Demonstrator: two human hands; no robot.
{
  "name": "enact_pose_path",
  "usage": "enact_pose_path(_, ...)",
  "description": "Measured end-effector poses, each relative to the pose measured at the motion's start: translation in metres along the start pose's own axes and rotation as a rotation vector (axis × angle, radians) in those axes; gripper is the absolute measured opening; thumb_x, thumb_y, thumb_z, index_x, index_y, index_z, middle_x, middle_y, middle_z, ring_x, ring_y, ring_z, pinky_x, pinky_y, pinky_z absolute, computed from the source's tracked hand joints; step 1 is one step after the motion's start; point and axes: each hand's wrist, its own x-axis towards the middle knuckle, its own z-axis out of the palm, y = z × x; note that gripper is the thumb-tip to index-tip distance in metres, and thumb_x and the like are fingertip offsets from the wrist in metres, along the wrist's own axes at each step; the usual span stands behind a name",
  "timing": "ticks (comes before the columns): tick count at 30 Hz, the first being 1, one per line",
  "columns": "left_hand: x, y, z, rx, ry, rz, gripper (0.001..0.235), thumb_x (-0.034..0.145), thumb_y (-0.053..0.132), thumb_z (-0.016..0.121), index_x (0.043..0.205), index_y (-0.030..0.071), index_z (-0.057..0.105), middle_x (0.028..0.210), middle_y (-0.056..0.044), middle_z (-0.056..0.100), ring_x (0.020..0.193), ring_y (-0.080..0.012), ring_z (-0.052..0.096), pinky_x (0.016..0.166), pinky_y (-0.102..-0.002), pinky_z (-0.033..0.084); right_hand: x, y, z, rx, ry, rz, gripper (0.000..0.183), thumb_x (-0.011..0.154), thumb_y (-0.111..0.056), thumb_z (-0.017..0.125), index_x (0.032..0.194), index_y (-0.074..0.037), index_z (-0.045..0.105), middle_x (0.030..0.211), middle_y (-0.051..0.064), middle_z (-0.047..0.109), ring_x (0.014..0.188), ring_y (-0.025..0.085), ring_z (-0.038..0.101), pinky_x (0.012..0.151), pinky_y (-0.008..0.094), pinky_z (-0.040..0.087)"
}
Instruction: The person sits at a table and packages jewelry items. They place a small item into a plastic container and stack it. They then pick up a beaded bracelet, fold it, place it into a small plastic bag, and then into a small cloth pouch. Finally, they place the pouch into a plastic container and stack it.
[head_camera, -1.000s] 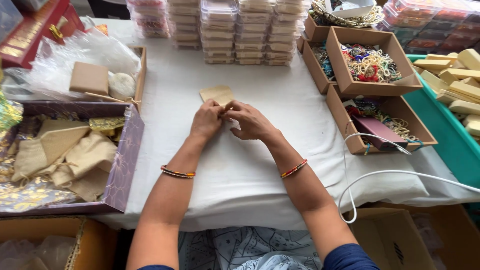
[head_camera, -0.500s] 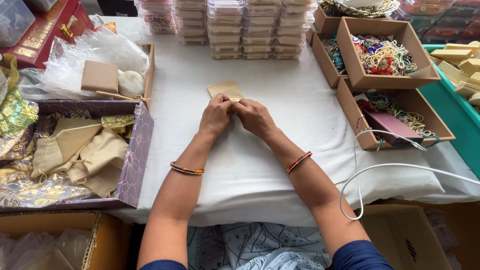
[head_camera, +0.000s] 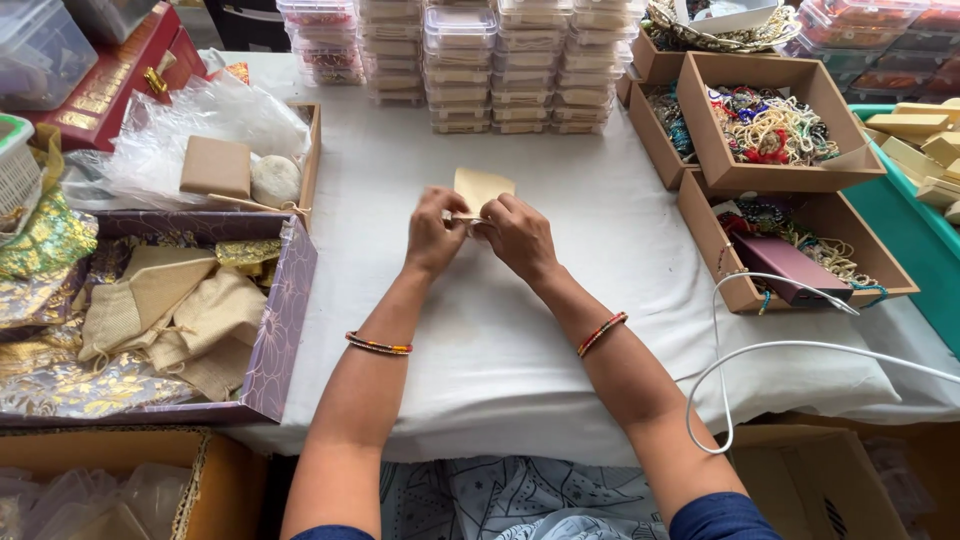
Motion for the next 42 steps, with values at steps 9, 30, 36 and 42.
enact_pose_path(9,0.002,-0.040,0.009,0.316,-0.072,-0.240,0.020,0.093,0.028,0.071,0.106,0.014,0.065,0.105,-0.003,0.071,0.096,-0.0208,0.070,0.086,-0.038,0.056,0.004,-0.019,-0.017,0.030,-0.060,-0.192,0.067,0.056,-0.025,0.086,0.115,-0.005,0.062,0.110,0.019,0.064,0.101,0.039,0.067,0.075,0.048,0.054)
enact_pose_path(30,-0.004,0.002,0.010,0.584,-0.242,-0.261,0.020,0.092,0.023,0.062,0.111,0.017,0.064,0.098,-0.005,0.076,0.089,-0.0236,0.075,0.079,-0.038,0.060,0.024,0.006,0.010,-0.345,-0.117,-0.049,0.030,0.077,-0.013,0.078,0.102,-0.005,0.064,0.106,0.012,0.063,0.095,0.030,0.066,0.075,0.044,0.055)
enact_pose_path(36,-0.011,-0.001,0.011,0.675,-0.036,0.058,0.016,0.076,0.022,0.071,0.088,0.013,0.064,0.097,-0.008,0.064,0.090,-0.0280,0.069,0.070,-0.041,0.059,0.009,0.010,0.002,-0.227,-0.227,0.243,0.031,0.075,-0.013,0.079,0.102,-0.008,0.066,0.106,0.010,0.064,0.103,0.030,0.065,0.083,0.045,0.054)
enact_pose_path(42,-0.009,-0.005,0.010,0.454,-0.160,0.059,0.013,0.089,0.017,0.065,0.098,0.010,0.060,0.103,-0.004,0.065,0.081,-0.0258,0.070,0.074,-0.041,0.059,0.007,0.015,0.010,-0.187,0.045,-0.195,0.048,0.072,-0.024,0.083,0.111,-0.001,0.066,0.115,0.016,0.065,0.101,0.031,0.065,0.082,0.045,0.054)
